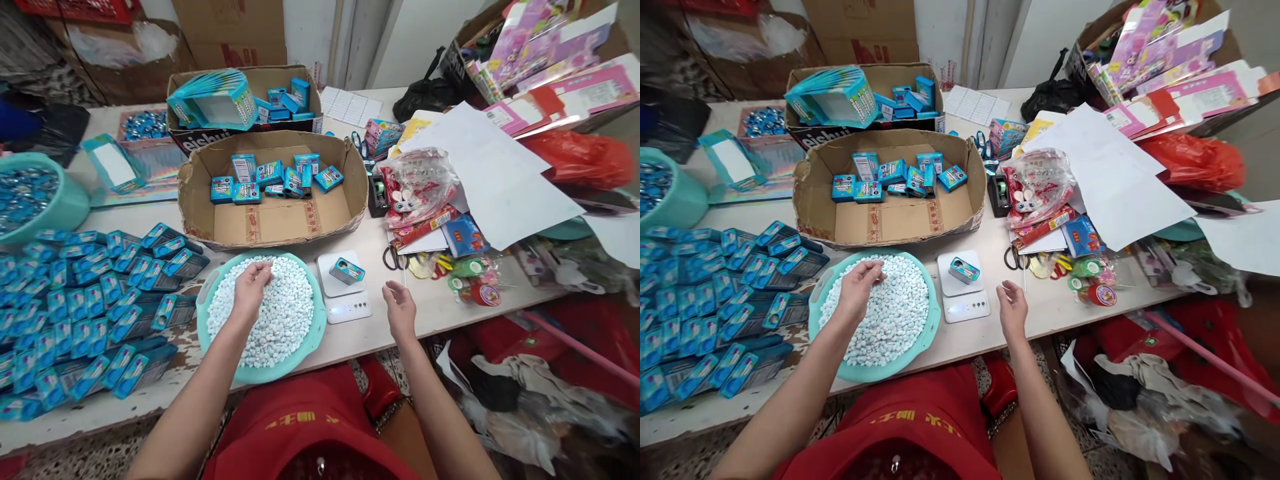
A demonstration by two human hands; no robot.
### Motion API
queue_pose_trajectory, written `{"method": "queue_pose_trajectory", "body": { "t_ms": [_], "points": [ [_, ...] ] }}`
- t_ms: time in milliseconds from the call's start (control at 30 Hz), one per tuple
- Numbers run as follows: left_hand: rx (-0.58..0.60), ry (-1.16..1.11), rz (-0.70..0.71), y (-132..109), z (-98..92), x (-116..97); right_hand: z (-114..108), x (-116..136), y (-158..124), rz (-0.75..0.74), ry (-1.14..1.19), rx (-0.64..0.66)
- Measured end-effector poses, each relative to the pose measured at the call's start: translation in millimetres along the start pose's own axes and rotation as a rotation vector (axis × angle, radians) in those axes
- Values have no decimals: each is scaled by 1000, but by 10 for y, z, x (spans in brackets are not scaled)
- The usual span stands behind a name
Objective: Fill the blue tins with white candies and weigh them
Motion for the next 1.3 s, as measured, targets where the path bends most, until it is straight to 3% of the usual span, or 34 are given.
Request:
{"method": "queue_pose_trajectory", "body": {
  "t_ms": [100,267,400,600,767,967,1067,1133,1200,1300],
  "points": [
    [23,149,80,-9,-41,25,-135,-130,-55,70,17,-77],
    [0,107,114,10,-110,16,-241,-236,-160,121,50,-146],
    [16,130,159,53,-18,-80,-307,-286,-221,146,74,-173],
    [220,327,269,39,551,-204,-468,-387,-265,196,68,-214],
    [427,698,457,2,1082,-207,-578,-433,-281,222,60,-222],
    [650,1166,668,70,1535,-6,-547,-441,-264,248,43,-199],
    [790,1366,685,10,1709,141,-463,-422,-260,260,34,-149],
    [781,1415,640,-69,1690,128,-387,-377,-264,258,9,-95],
    [647,1352,648,-169,1497,-31,-286,-287,-265,243,-49,-42],
    [336,1179,723,-378,811,-417,-51,-6,-287,171,-146,-6]
  ]
}}
Point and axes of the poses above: each hand's wrist, its own y-axis towards the middle knuckle, its own z-axis out of the palm, x = y × z, the point moved 3 cm from there along y, towards the middle knuckle, and after that the axes turned 3 degrees about -z, right-handed, at the moved point
